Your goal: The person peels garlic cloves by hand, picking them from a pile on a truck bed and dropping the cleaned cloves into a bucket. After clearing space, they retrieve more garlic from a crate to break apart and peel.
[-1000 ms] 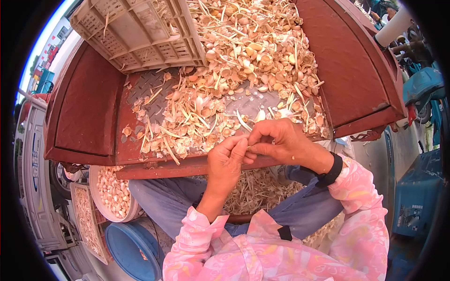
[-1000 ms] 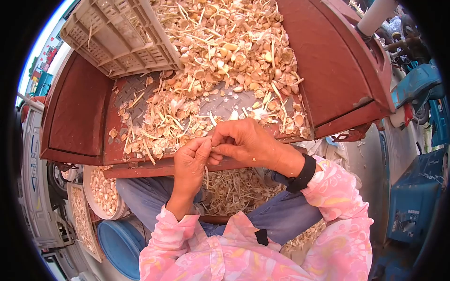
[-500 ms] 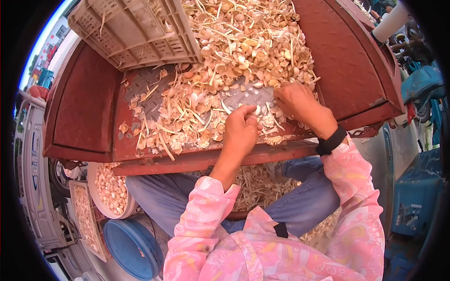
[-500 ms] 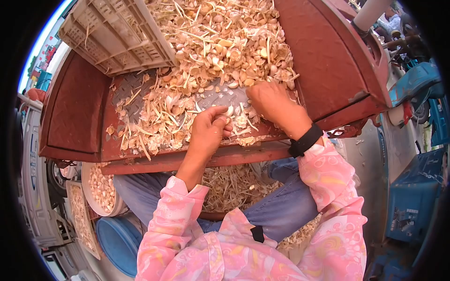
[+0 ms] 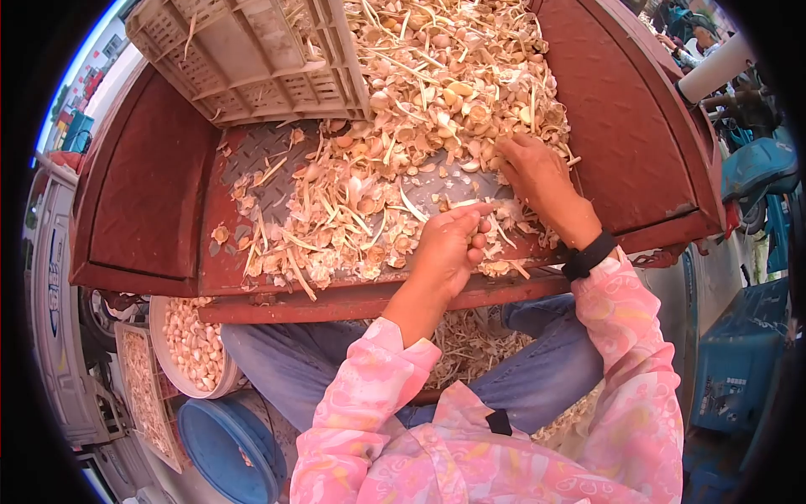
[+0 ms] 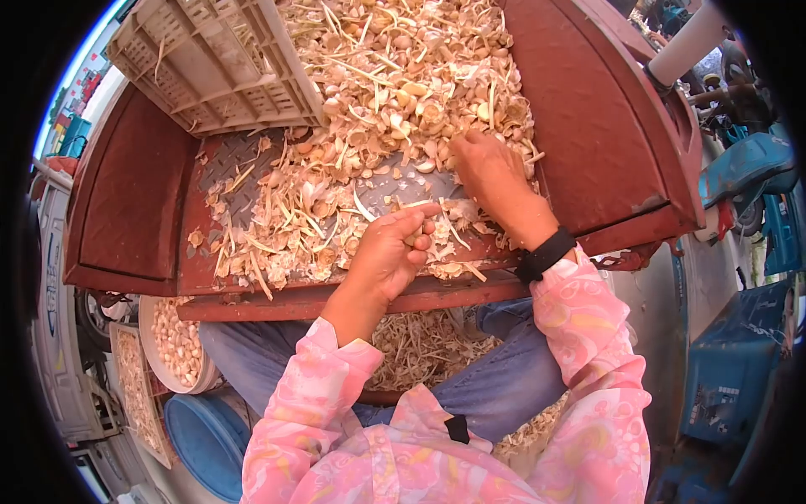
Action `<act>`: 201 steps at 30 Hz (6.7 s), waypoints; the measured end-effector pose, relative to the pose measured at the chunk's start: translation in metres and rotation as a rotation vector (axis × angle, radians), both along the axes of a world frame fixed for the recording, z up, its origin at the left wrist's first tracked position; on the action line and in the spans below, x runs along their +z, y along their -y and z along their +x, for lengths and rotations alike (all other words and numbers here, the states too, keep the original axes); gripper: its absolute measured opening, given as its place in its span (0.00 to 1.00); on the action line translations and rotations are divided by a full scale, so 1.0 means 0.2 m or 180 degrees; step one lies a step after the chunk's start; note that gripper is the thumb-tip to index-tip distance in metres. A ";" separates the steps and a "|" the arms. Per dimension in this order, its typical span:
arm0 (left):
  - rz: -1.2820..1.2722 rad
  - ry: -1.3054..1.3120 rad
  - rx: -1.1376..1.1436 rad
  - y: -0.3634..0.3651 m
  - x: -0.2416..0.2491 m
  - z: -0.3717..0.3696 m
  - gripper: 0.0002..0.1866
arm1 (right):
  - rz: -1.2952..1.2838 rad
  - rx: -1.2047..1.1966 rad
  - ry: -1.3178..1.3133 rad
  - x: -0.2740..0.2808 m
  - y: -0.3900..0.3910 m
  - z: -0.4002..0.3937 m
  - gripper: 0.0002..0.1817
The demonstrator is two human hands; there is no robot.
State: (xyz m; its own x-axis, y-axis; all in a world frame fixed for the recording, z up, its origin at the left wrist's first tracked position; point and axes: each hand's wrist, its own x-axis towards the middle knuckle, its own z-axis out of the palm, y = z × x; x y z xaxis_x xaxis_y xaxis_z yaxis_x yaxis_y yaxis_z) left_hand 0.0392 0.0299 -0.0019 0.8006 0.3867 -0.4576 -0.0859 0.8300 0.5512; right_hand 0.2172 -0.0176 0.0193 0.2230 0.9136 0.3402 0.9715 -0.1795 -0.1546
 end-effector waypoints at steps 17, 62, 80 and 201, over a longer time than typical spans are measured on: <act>-0.0136 0.0256 0.0932 -0.01 0.07 -0.22 0.11 | -0.0079 0.1240 -0.2737 0.07 0.03 -0.33 0.08; -0.0856 0.0280 0.0915 -0.08 0.09 -0.36 0.11 | -0.0248 0.0739 -0.0001 -0.03 -0.34 -0.05 0.08; -0.0008 -0.0107 0.1102 0.07 0.03 -0.35 0.08 | -0.0023 0.1409 -0.1577 0.15 0.11 -0.47 0.05; 0.1773 -0.0403 0.0228 0.41 -0.05 -0.51 0.10 | -0.1266 0.0066 -0.5427 -0.06 0.52 -0.54 0.04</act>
State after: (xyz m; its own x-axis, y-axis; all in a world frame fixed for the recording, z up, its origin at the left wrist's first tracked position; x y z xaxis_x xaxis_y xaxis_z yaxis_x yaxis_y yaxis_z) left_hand -0.0636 -0.0522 -0.0129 0.7158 0.6481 -0.2599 -0.0361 0.4061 0.9131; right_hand 0.1094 -0.1210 0.0066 0.0494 0.8829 -0.4670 -0.2136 -0.4474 -0.8684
